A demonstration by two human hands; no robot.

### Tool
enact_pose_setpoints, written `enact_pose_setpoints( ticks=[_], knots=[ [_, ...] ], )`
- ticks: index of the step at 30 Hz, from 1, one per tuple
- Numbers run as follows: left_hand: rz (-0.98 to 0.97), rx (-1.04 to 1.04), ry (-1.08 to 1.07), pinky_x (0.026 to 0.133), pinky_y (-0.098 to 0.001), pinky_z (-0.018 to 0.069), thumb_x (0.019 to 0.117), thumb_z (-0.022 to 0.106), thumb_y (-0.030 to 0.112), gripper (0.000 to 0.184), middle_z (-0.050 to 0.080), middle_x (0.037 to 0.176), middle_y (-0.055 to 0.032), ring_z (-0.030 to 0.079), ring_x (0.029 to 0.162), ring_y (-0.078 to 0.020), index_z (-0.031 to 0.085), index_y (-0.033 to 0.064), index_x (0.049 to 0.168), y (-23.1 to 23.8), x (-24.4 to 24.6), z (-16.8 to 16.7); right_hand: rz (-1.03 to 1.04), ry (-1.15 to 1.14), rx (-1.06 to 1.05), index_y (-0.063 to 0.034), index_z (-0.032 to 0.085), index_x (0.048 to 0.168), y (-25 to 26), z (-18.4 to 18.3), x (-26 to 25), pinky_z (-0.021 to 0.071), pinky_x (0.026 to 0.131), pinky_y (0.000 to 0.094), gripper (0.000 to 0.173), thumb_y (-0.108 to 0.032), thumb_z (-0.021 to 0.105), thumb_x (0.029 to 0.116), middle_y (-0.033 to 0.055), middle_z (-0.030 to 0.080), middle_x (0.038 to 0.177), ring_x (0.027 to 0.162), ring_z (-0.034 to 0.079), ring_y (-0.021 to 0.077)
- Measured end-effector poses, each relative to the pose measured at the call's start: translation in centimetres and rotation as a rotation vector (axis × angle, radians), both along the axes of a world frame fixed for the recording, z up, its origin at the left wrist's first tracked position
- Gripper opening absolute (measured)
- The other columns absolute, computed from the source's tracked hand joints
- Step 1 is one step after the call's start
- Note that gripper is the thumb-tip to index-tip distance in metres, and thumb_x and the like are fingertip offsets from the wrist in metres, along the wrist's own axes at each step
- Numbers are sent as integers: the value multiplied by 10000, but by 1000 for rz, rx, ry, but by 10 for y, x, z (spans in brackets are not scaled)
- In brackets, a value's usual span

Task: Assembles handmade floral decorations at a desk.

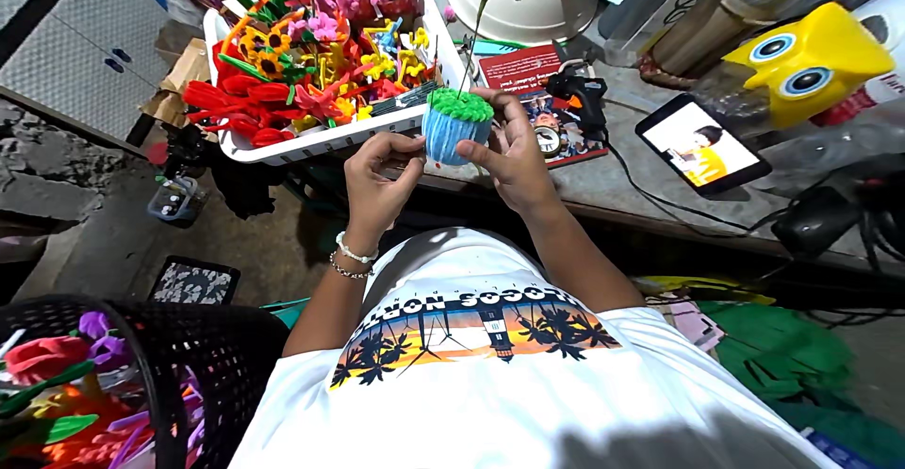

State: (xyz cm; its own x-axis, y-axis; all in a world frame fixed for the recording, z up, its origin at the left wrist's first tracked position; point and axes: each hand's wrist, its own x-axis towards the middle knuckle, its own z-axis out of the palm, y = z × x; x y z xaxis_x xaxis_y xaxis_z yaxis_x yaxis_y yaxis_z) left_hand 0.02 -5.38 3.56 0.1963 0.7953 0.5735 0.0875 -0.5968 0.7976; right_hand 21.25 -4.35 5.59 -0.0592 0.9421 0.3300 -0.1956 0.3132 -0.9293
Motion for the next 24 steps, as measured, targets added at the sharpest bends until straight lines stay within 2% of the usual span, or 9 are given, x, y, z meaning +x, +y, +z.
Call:
enact_pose_setpoints(
  ticks=[3, 7, 12, 16, 18, 21, 24],
  knots=[
    [-8, -45, -19, 731, -202, 581, 937, 654, -8, 178, 690, 1040, -73, 680, 844, -79, 649, 0, 1115, -2, 0, 3, 0, 7, 8, -16, 449, 1433, 0, -1, -1, 571, 1005, 376, 738, -164, 848, 830, 108, 541, 1371, 1251, 587, 207],
    [-44, -106, -100, 685, -194, 572, 970, 624, 16, 259, 652, 997, -37, 651, 794, -75, 607, 36, 1228, -2, -8, 11, -1, 8, 10, -14, 448, 1438, 2, -2, 1, 576, 998, 387, 747, -157, 851, 825, 121, 542, 1378, 1255, 588, 222],
    [-86, -218, -283, 750, -207, 586, 1003, 578, 30, 318, 650, 1052, 9, 661, 855, -71, 569, 122, 1307, -4, -21, 23, 24, -14, 0, -11, 449, 1436, 1, -6, 0, 577, 997, 373, 750, -137, 853, 817, 119, 545, 1375, 1249, 592, 210],
    [-68, -318, -404, 730, -183, 586, 1014, 542, 35, 323, 629, 1033, 21, 657, 836, -57, 551, 146, 1316, -3, -25, 28, 113, -30, -27, -23, 462, 1430, -3, -9, -4, 589, 985, 366, 751, -123, 864, 803, 104, 552, 1362, 1222, 611, 196],
    [-21, -351, -457, 775, -191, 594, 991, 570, 23, 326, 638, 1036, 40, 670, 864, -45, 562, 146, 1293, 4, -22, 29, 147, -45, -56, -26, 476, 1425, -4, -9, -7, 586, 986, 359, 752, -130, 871, 794, 92, 565, 1349, 1225, 608, 182],
    [17, -346, -539, 818, -263, 615, 964, 593, 3, 293, 656, 1015, 30, 686, 884, -85, 563, 92, 1241, 21, -15, 28, 198, -61, -86, -24, 466, 1430, -4, -12, -11, 583, 993, 364, 768, -124, 872, 786, 92, 546, 1372, 1246, 594, 181],
    [19, -352, -530, 858, -296, 615, 964, 608, 2, 298, 657, 1019, 16, 688, 913, -104, 559, 74, 1250, 22, -8, 29, 228, -71, -108, -26, 463, 1438, -5, -13, -15, 582, 991, 357, 777, -118, 869, 782, 91, 545, 1383, 1239, 601, 177]
  ],
)
